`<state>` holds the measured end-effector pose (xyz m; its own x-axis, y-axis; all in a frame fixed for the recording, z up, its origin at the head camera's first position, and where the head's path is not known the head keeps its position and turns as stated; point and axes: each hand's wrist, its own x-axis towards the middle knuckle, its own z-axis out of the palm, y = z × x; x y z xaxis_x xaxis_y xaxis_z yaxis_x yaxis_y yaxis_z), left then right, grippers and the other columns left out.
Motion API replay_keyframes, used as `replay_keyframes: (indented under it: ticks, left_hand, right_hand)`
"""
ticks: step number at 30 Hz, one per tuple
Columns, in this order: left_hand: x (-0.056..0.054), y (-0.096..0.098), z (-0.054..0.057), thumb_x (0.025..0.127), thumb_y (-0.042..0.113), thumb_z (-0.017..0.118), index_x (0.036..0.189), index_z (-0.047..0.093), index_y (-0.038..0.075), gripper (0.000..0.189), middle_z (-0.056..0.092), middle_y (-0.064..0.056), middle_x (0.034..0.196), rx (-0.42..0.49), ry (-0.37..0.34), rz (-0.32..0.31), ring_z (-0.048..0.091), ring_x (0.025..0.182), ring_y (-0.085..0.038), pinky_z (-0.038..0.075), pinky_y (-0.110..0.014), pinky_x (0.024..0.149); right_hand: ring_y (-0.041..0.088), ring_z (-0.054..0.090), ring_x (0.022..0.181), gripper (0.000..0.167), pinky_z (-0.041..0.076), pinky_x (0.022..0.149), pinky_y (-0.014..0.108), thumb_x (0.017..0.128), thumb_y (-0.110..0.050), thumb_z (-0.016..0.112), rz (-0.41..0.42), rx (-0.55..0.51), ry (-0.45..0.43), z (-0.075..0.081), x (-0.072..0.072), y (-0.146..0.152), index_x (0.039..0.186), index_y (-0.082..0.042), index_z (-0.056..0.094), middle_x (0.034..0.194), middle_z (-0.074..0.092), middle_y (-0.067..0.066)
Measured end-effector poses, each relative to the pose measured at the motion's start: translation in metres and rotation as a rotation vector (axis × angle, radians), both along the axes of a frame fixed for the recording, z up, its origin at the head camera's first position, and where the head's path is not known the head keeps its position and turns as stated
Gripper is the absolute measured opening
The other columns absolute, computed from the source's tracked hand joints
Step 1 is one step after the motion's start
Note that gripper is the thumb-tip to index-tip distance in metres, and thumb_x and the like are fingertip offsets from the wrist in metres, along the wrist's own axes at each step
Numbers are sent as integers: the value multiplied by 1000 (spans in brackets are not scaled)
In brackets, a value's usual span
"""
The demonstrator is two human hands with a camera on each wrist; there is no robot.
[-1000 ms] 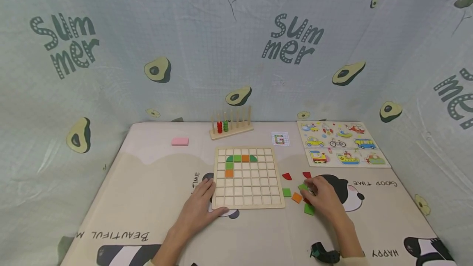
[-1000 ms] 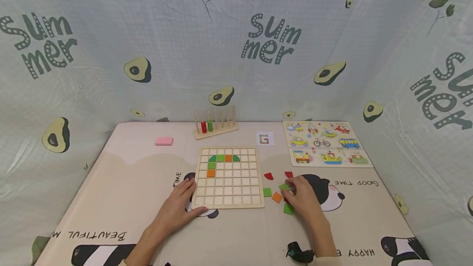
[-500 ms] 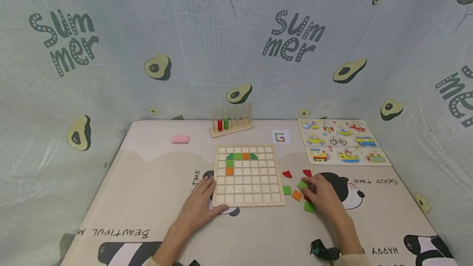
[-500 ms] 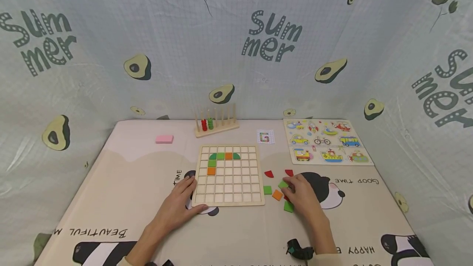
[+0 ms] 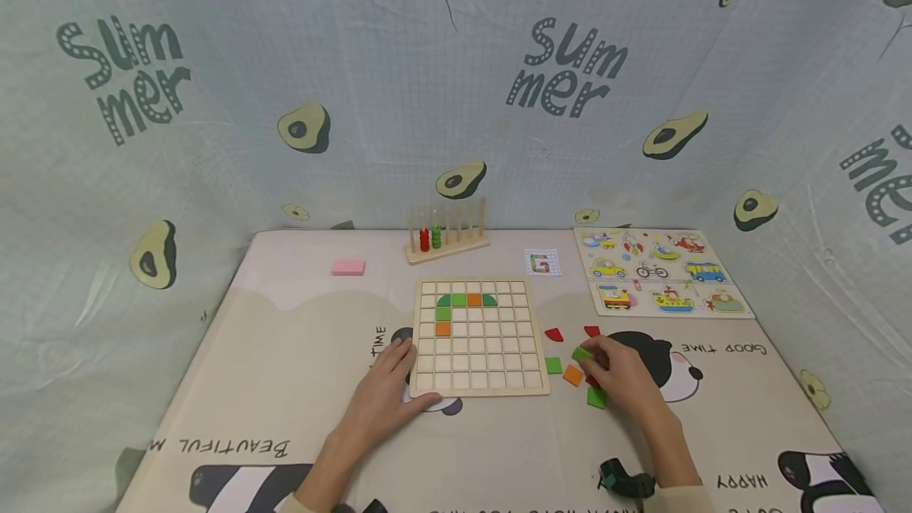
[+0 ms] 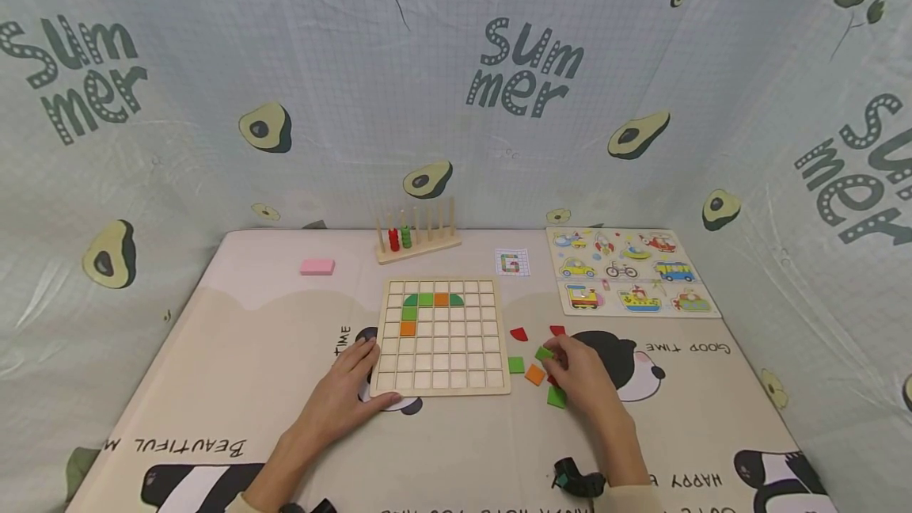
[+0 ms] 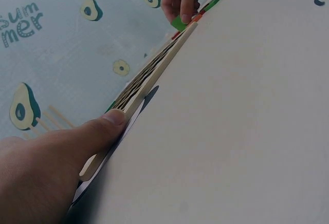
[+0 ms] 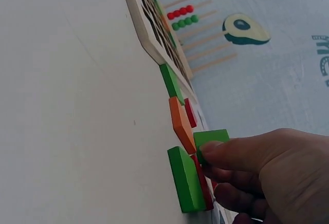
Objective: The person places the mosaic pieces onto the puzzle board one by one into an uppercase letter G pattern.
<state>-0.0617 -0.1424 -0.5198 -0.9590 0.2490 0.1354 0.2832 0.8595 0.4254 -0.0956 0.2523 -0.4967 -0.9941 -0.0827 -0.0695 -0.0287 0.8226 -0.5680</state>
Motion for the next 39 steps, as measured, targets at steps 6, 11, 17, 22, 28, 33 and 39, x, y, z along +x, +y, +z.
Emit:
replay_keyframes:
  ticks: [6, 11, 17, 22, 28, 33, 39]
  left_hand:
    - [0, 0, 0, 82, 64, 71, 145, 51, 0, 92, 48, -16, 153, 6, -4, -2, 40, 146, -35, 40, -48, 118]
    - [0, 0, -1, 82, 64, 70, 145, 51, 1, 92, 48, -16, 153, 5, -8, -2, 40, 146, -34, 40, -48, 118]
    - [0, 0, 0, 82, 64, 71, 145, 51, 1, 91, 48, -16, 153, 5, 0, -1, 40, 146, -34, 40, -48, 118]
    - [0, 0, 1, 82, 64, 71, 145, 51, 1, 92, 48, -16, 153, 6, -2, 0, 41, 146, -34, 40, -48, 118]
    - [0, 1, 1, 82, 64, 71, 145, 51, 1, 92, 48, -16, 153, 8, -2, 1, 40, 146, -34, 41, -49, 118]
    - [0, 0, 1, 82, 64, 71, 145, 51, 1, 92, 48, -16, 153, 5, 1, 1, 40, 146, -34, 41, -49, 118]
    - [0, 0, 0, 82, 64, 71, 145, 51, 1, 92, 48, -16, 153, 5, 7, 0, 41, 146, -34, 41, -49, 117]
  right_hand:
    - [16, 56, 86, 25, 53, 75, 25, 95, -18, 68, 4, 6, 33, 5, -3, -4, 118, -10, 67, 94, 65, 1]
    - [18, 58, 91, 28, 57, 84, 35, 96, -19, 66, 8, 20, 67, 8, -7, -9, 122, -9, 66, 104, 68, 4]
    - [16, 58, 86, 27, 55, 75, 24, 96, -19, 66, 43, 16, 113, 11, -13, -15, 121, -8, 66, 100, 68, 3]
    - [14, 57, 85, 24, 53, 72, 21, 95, -17, 68, 69, -12, 129, 13, -17, -23, 118, -9, 68, 98, 67, 1]
    - [13, 57, 83, 23, 53, 71, 21, 95, -16, 68, 96, -30, 149, 15, -23, -34, 116, -8, 68, 96, 67, 1]
    - [13, 57, 85, 24, 53, 74, 23, 95, -18, 67, 120, -52, 143, 18, -27, -45, 117, -7, 68, 96, 65, 1]
    - [13, 55, 83, 22, 51, 71, 21, 94, -16, 69, 141, -97, 164, 17, -33, -57, 115, -8, 68, 93, 64, 0]
